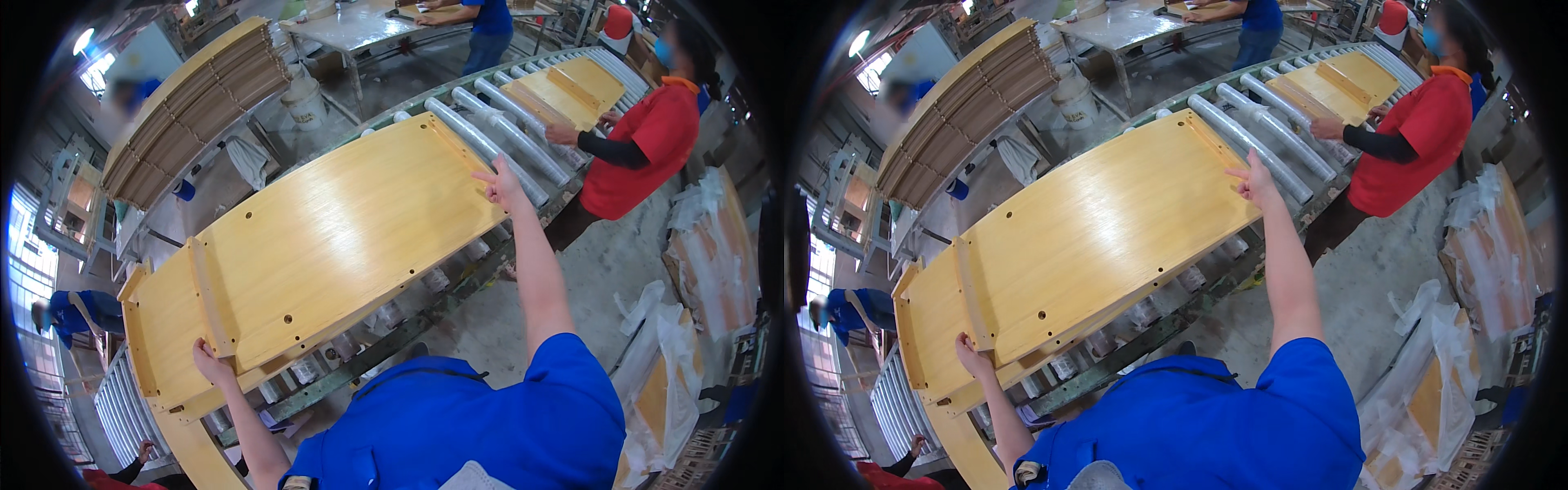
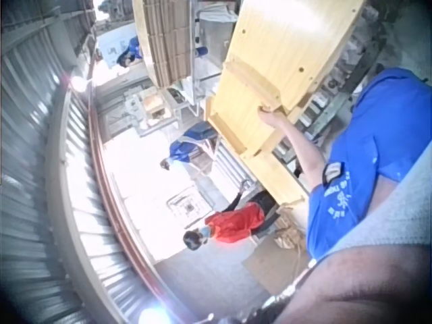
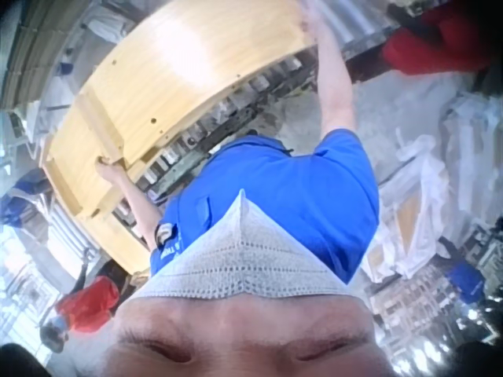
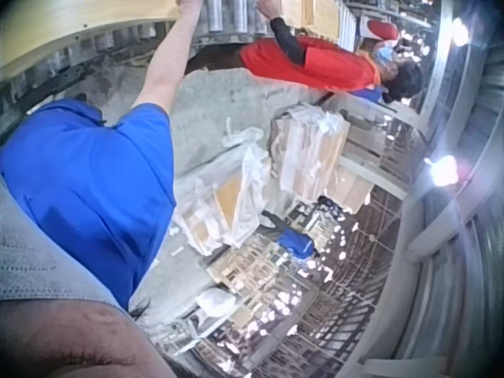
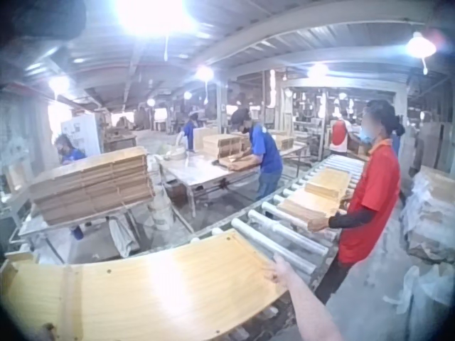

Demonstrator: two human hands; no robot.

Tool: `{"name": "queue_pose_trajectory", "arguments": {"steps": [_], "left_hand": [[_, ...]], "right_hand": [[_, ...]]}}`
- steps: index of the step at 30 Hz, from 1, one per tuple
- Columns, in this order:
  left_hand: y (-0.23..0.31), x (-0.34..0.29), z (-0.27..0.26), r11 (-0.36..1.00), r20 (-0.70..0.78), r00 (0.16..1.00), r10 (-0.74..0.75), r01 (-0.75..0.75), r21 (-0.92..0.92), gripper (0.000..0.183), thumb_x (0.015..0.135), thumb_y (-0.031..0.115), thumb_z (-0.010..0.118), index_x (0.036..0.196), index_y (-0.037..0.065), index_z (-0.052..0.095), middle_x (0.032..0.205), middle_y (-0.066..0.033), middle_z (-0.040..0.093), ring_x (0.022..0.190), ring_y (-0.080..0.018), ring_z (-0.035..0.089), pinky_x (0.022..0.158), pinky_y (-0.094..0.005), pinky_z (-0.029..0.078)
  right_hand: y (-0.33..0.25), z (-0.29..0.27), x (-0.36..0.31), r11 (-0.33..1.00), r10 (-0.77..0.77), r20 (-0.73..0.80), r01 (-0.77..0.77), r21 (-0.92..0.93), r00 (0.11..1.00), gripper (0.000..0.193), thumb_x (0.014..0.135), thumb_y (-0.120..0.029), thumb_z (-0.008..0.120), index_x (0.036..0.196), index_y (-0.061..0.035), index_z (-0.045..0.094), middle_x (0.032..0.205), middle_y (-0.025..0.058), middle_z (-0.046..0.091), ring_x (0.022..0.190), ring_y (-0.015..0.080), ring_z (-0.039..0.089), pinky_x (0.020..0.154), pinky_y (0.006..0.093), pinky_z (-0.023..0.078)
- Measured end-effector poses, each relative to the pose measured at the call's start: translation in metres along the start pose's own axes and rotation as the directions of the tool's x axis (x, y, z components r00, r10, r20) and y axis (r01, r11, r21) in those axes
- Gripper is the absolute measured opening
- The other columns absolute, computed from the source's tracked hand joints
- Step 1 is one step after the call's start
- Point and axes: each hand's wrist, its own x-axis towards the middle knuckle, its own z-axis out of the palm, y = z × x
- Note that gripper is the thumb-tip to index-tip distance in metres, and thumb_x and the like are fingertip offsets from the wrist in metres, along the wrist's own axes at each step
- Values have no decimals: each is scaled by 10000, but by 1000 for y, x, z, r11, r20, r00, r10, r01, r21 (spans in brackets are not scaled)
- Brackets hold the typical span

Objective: The person applies a white substance from a bottle onto the edges of a large wooden board on a conveyor belt. They then wipe the substance with a cloth and move the board to a different area to continue the process.

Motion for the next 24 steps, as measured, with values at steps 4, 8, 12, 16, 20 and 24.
{"name": "queue_pose_trajectory", "arguments": {"steps": [4,8,12,16,20,24], "left_hand": [[10,-4,10,999,-10,1000,26,-26,-34,227,955,112,440,1052,-52,563,961,-157,604,860,-237,547,776,-337,440],[17,-6,10,998,4,1000,27,-28,50,219,951,109,454,1012,-60,579,909,-151,610,826,-222,545,757,-337,445],[23,-6,25,973,51,998,-30,41,-226,228,953,129,460,1000,-55,587,877,-148,614,806,-217,542,740,-336,446],[21,-5,20,996,18,996,82,-82,-23,226,946,141,463,995,-37,594,893,-166,618,820,-278,560,750,-368,448],[34,-16,28,929,54,965,258,-263,258,214,930,147,475,990,-17,599,941,-177,615,889,-347,554,798,-420,431],[30,-14,18,947,61,974,219,-227,228,193,893,150,512,1009,23,599,961,-161,610,945,-350,539,827,-426,420]], "right_hand": [[-8,-11,5,762,-263,-198,77,-643,944,732,917,-604,296,1454,-112,220,1271,171,548,848,265,616,669,371,479],[1,-7,17,287,-279,-114,-30,-958,953,683,924,-575,275,1402,-92,346,1297,211,507,1178,354,488,977,442,375],[-13,-24,22,345,-508,-147,45,-938,849,656,915,-568,292,1338,-95,457,1436,189,350,1264,346,426,1017,452,355],[-6,-11,23,291,-356,-274,-172,-941,893,625,899,-549,353,1322,-106,481,1521,150,173,1246,354,451,1019,467,352],[-2,-27,26,292,-348,-245,-144,-946,905,633,868,-561,416,1231,-65,568,1494,173,229,1222,370,470,988,475,380],[-6,-39,44,362,-329,-304,-178,-915,894,628,820,-507,466,1157,6,596,1328,271,445,1193,404,480,999,440,378]]}}
